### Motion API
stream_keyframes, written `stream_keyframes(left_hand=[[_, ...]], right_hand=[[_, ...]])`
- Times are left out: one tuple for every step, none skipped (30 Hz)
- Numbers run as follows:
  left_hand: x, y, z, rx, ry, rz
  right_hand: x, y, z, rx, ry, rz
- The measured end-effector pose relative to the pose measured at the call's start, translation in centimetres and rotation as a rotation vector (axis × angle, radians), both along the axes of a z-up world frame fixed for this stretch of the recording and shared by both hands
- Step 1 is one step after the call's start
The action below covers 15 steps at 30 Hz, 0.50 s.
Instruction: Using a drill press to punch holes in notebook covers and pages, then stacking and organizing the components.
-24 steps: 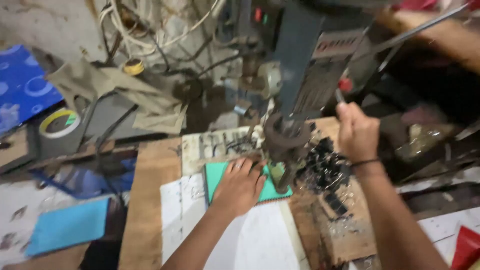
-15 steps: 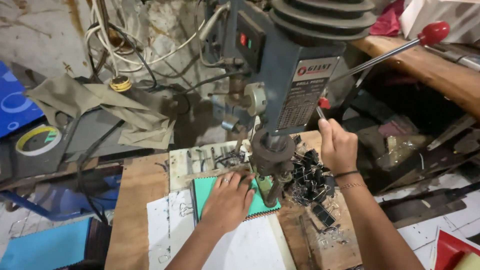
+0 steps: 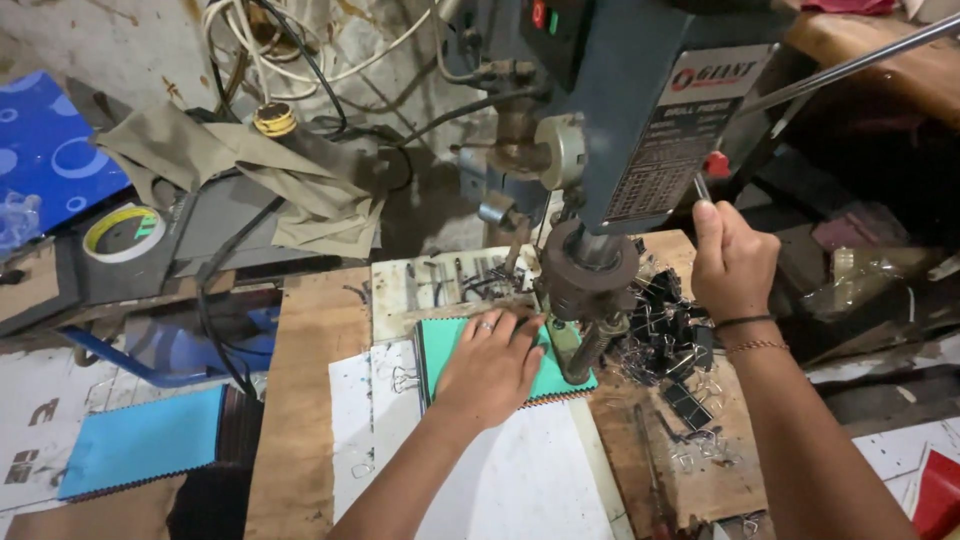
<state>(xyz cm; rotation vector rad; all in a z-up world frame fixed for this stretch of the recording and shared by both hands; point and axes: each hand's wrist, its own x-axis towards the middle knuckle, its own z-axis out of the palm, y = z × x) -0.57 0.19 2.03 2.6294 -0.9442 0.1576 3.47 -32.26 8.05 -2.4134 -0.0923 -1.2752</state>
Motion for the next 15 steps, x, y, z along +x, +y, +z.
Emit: stream_keyframes(left_hand=[[0.0, 0.0, -0.1, 0.002, 0.003, 0.001], [0.0, 0.0, -0.2, -0.011, -0.018, -0.001], [0.0, 0.0, -0.3, -0.026, -0.037, -0.004], [0.0, -0.1, -0.1, -0.024, -0.033, -0.004], [0.0, -0.1, 0.1, -0.014, -0.035, -0.011], [0.1, -0.1, 0.4, -0.003, -0.037, -0.019], [0.0, -0.1, 0.5, -0.003, -0.036, -0.016], [0.0, -0.1, 0.6, 0.001, -0.047, -0.014], [-0.1, -0.1, 0.7, 0.005, -0.057, -0.013], [-0.1, 0.0, 0.7, 0.007, -0.054, -0.011], [-0.1, -0.1, 0.7, 0.012, -0.034, -0.009], [-0.1, -0.1, 0.7, 0.018, -0.014, -0.007], [-0.1, -0.1, 0.8, 0.019, -0.012, -0.008], [-0.1, 0.0, 0.8, 0.01, -0.035, -0.011], [-0.2, 0.0, 0.9, 0.002, -0.057, -0.013]], right_hand=[[0.1, -0.1, -0.1, 0.002, 0.003, 0.001], [0.3, -0.3, -0.3, -0.004, -0.008, 0.005], [0.3, -0.4, -0.4, -0.011, -0.019, 0.008], [0.0, 0.1, 0.0, -0.01, -0.014, 0.008], [-0.3, 0.6, 0.5, -0.024, 0.01, 0.031], [-0.5, 1.1, 0.9, -0.038, 0.034, 0.053], [-0.7, 1.5, 1.4, -0.038, 0.035, 0.056], [-0.9, 1.9, 1.8, 0.013, 0.046, 0.073], [-1.2, 2.3, 2.2, 0.065, 0.059, 0.089], [-1.1, 2.4, 2.2, 0.067, 0.062, 0.091], [-1.1, 2.3, 2.2, 0.074, 0.087, 0.077], [-1.1, 2.3, 2.2, 0.082, 0.112, 0.064], [-1.1, 2.3, 2.2, 0.083, 0.114, 0.063], [-1.0, 2.3, 2.3, 0.076, 0.11, 0.066], [-1.0, 2.3, 2.2, 0.068, 0.108, 0.07]])
